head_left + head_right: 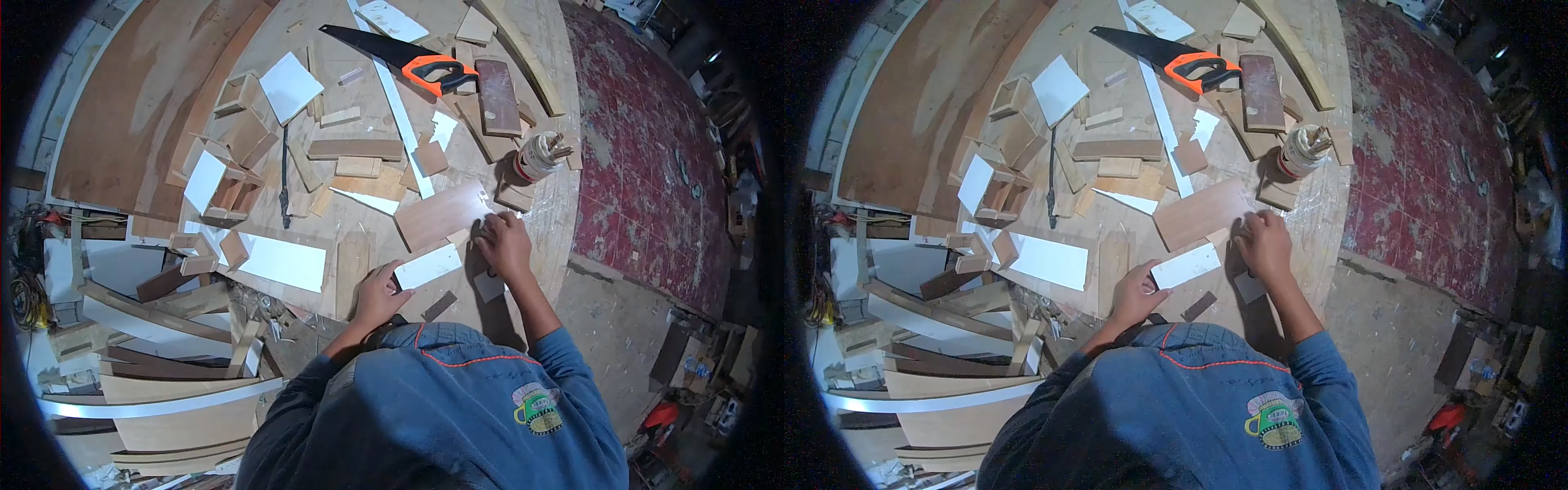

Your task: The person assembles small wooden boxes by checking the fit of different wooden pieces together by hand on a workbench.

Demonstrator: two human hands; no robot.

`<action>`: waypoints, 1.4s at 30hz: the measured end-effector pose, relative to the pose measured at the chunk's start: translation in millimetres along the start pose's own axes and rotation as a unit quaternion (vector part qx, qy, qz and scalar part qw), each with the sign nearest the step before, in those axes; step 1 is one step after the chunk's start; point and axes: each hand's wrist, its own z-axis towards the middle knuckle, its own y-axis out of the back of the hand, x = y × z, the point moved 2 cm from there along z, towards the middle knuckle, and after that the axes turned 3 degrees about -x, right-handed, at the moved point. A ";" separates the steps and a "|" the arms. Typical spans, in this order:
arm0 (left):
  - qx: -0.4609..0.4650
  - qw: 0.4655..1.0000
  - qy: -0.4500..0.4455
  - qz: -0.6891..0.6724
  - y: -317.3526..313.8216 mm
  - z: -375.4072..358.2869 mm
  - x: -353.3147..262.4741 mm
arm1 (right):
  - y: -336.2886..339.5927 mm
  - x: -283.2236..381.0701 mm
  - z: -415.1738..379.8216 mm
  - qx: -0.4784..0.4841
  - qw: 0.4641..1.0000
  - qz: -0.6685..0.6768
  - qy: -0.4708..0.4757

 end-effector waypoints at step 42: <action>0.002 0.968 -0.194 0.159 17.9 -2.2 11.8 | -40.8 61.5 -31.8 0.030 0.992 0.068 0.106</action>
